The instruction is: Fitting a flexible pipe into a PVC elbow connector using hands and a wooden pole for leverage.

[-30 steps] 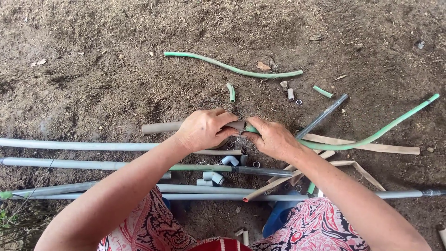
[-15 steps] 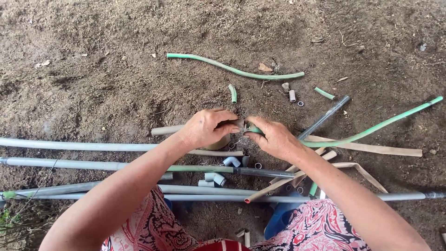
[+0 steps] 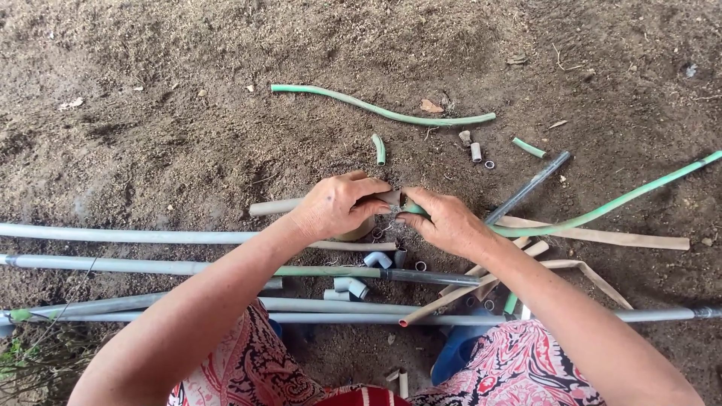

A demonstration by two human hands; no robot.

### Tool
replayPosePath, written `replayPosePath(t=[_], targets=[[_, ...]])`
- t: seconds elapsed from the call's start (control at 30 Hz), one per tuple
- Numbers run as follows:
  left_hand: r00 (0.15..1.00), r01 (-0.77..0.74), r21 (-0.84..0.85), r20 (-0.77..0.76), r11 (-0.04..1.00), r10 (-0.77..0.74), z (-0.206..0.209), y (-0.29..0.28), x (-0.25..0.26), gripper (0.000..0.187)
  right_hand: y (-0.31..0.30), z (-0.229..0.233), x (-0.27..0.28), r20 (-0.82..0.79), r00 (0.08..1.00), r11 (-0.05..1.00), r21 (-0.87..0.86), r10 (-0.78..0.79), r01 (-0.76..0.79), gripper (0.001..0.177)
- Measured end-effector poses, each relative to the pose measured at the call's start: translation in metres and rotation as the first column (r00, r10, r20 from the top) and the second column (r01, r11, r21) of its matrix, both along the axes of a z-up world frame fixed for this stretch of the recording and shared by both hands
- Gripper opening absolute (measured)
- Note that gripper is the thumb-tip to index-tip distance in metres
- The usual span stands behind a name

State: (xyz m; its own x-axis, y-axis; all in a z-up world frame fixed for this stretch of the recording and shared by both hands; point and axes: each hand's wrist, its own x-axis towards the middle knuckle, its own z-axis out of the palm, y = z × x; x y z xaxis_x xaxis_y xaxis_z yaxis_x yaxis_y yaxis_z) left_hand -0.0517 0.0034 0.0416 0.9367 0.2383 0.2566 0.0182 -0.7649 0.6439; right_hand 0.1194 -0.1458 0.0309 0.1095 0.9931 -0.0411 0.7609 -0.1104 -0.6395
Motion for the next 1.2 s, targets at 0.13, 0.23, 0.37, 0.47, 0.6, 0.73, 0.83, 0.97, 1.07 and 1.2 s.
replayPosePath(t=[0.13, 0.23, 0.37, 0.47, 0.6, 0.73, 0.83, 0.97, 1.07, 1.2], targets=[[1.0, -0.016, 0.019, 0.01, 1.0, 0.016, -0.004, 0.001, -0.001, 0.031, 0.0, -0.002, -0.001, -0.012, 1.0, 1.0, 0.008, 0.001, -0.001, 0.036], [1.0, -0.021, 0.137, 0.001, 0.99, 0.021, -0.008, 0.005, 0.0, 0.037, 0.0, 0.007, -0.003, 0.005, 1.0, 1.0, -0.003, -0.006, 0.006, 0.039], [0.999, -0.02, 0.263, -0.02, 0.965, 0.026, -0.005, 0.001, -0.001, 0.034, 0.0, -0.003, -0.001, 0.013, 1.0, 0.998, -0.056, -0.02, 0.021, 0.035], [0.999, -0.009, 0.244, -0.046, 0.97, 0.021, -0.009, 0.001, -0.001, 0.031, -0.002, -0.003, -0.001, 0.03, 0.999, 0.995, -0.1, -0.012, 0.015, 0.033], [0.997, -0.035, 0.133, -0.07, 0.99, 0.044, 0.0, -0.002, -0.001, 0.027, 0.001, 0.003, -0.002, 0.081, 0.997, 0.991, -0.131, -0.004, 0.015, 0.031], [0.997, -0.011, -0.014, -0.075, 1.0, 0.01, -0.004, -0.004, 0.001, 0.026, 0.002, -0.005, 0.0, 0.117, 0.993, 0.984, -0.175, -0.001, 0.022, 0.03], [0.996, 0.018, 0.014, -0.091, 1.0, -0.017, -0.02, -0.001, 0.005, 0.026, 0.001, -0.004, -0.002, 0.094, 0.996, 0.965, -0.262, 0.007, 0.018, 0.03], [0.994, 0.051, 0.184, -0.102, 0.982, -0.032, -0.035, 0.005, 0.011, 0.027, 0.003, -0.008, 0.004, 0.267, 0.959, 0.971, -0.238, 0.091, -0.026, 0.03], [0.997, 0.055, 0.201, -0.06, 0.978, -0.044, -0.033, 0.001, 0.005, 0.027, 0.0, -0.004, 0.0, 0.277, 0.954, 0.973, -0.226, 0.111, -0.048, 0.03], [0.999, 0.027, 0.18, -0.031, 0.983, -0.022, -0.064, 0.011, 0.008, 0.027, 0.0, -0.005, 0.005, 0.302, 0.949, 0.937, -0.349, 0.091, 0.021, 0.026]])
